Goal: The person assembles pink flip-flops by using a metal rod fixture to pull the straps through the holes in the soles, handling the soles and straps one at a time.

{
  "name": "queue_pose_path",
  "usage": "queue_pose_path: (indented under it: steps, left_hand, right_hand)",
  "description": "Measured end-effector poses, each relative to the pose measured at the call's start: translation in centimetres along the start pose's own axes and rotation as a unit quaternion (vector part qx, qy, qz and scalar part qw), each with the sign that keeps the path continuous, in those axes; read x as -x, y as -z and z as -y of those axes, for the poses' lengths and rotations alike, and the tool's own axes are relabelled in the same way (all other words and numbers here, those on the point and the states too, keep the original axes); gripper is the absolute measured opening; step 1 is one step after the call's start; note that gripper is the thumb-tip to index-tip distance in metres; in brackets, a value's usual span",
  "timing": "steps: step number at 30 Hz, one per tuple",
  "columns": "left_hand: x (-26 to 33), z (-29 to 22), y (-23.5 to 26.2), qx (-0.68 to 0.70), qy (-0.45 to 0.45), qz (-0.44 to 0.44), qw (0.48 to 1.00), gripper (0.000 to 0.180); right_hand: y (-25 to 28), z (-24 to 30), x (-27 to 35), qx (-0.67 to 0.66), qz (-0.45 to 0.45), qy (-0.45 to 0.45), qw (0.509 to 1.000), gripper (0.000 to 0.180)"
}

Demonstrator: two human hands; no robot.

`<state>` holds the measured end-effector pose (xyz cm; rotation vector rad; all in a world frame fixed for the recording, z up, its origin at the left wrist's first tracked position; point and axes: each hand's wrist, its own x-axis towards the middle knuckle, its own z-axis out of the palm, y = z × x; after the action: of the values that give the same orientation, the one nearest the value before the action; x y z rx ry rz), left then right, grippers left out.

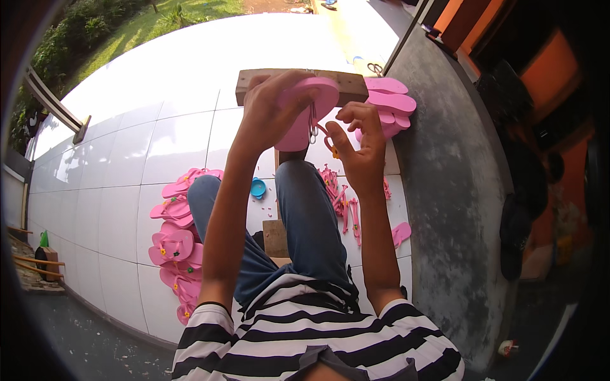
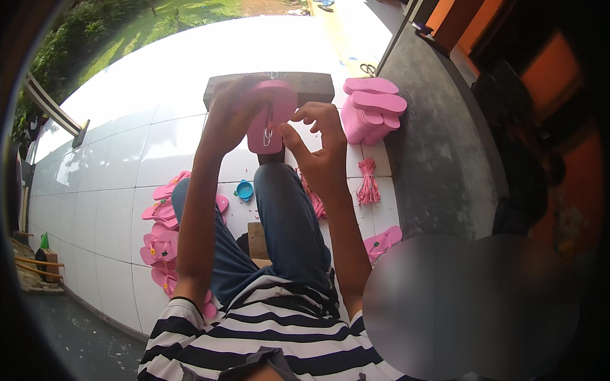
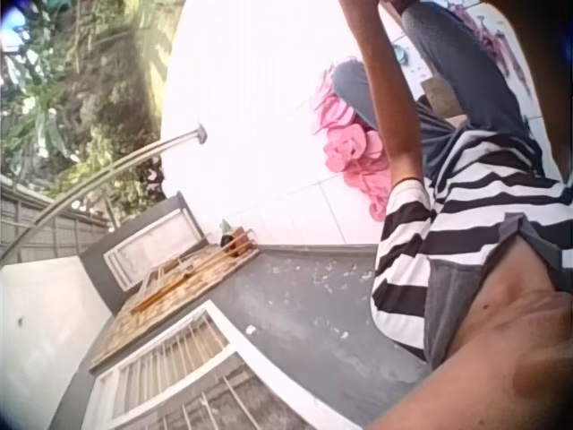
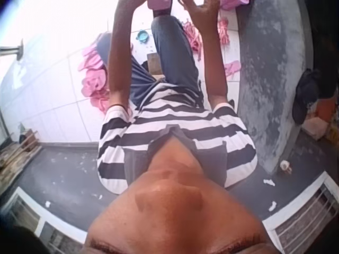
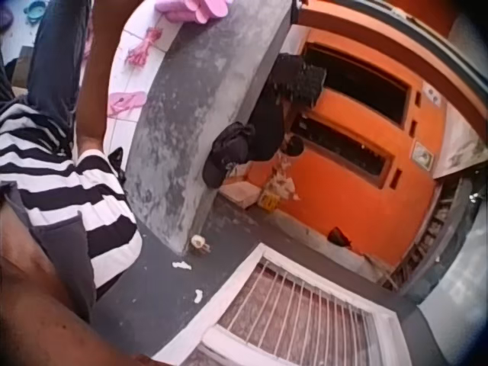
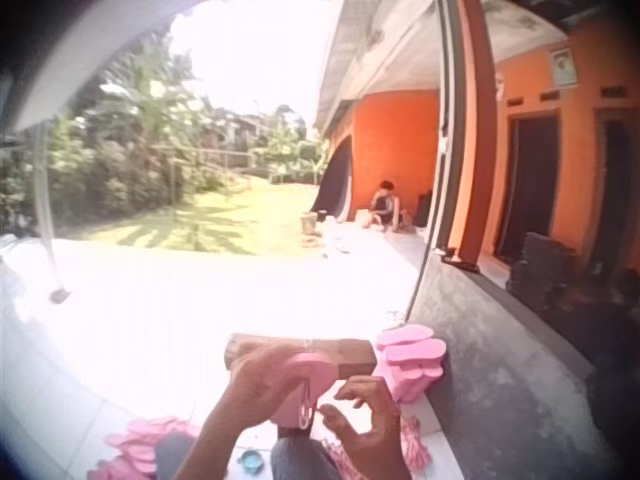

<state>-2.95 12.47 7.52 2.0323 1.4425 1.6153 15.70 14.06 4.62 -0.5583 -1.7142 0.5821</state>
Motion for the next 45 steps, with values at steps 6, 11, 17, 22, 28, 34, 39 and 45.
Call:
queue_pose_path:
  steps: [6, 11, 17, 22, 28, 34, 39, 45]
  left_hand:
    - [1.4, -1.4, 0.1, 0.049, 0.010, -0.014, 0.999, 0.025]
    - [4.2, -3.4, -0.9, 0.122, 0.061, -0.045, 0.990, 0.022]
    - [6.2, -4.5, -2.4, 0.152, 0.087, -0.127, 0.976, 0.021]
    - [6.9, -5.1, -3.1, 0.136, 0.117, -0.161, 0.970, 0.020]
    - [7.9, -5.2, -2.9, 0.145, 0.103, -0.157, 0.971, 0.018]
    - [6.9, -5.4, -2.7, 0.124, 0.115, -0.129, 0.977, 0.018]
    - [6.9, -6.9, -3.0, 0.120, 0.163, -0.195, 0.960, 0.020]
    - [12.7, -10.3, -2.2, 0.106, 0.030, -0.074, 0.991, 0.027]
  right_hand:
    - [-1.8, 0.3, -1.2, -0.195, 0.083, -0.151, 0.965, 0.036]
    - [-2.3, 1.5, 0.6, -0.263, 0.051, -0.171, 0.948, 0.027]
    - [-2.7, 3.1, 1.8, -0.282, 0.010, -0.187, 0.941, 0.024]
    - [-3.3, 3.2, 2.5, -0.269, -0.026, -0.191, 0.943, 0.023]
    - [-2.6, 3.5, 3.4, -0.196, -0.011, -0.160, 0.967, 0.017]
    - [-2.5, 2.9, 2.7, -0.246, -0.011, -0.164, 0.955, 0.022]
    - [-3.1, 4.0, 2.9, -0.184, -0.039, -0.184, 0.965, 0.023]
    - [1.1, 7.0, 7.6, -0.156, -0.018, -0.256, 0.954, 0.027]
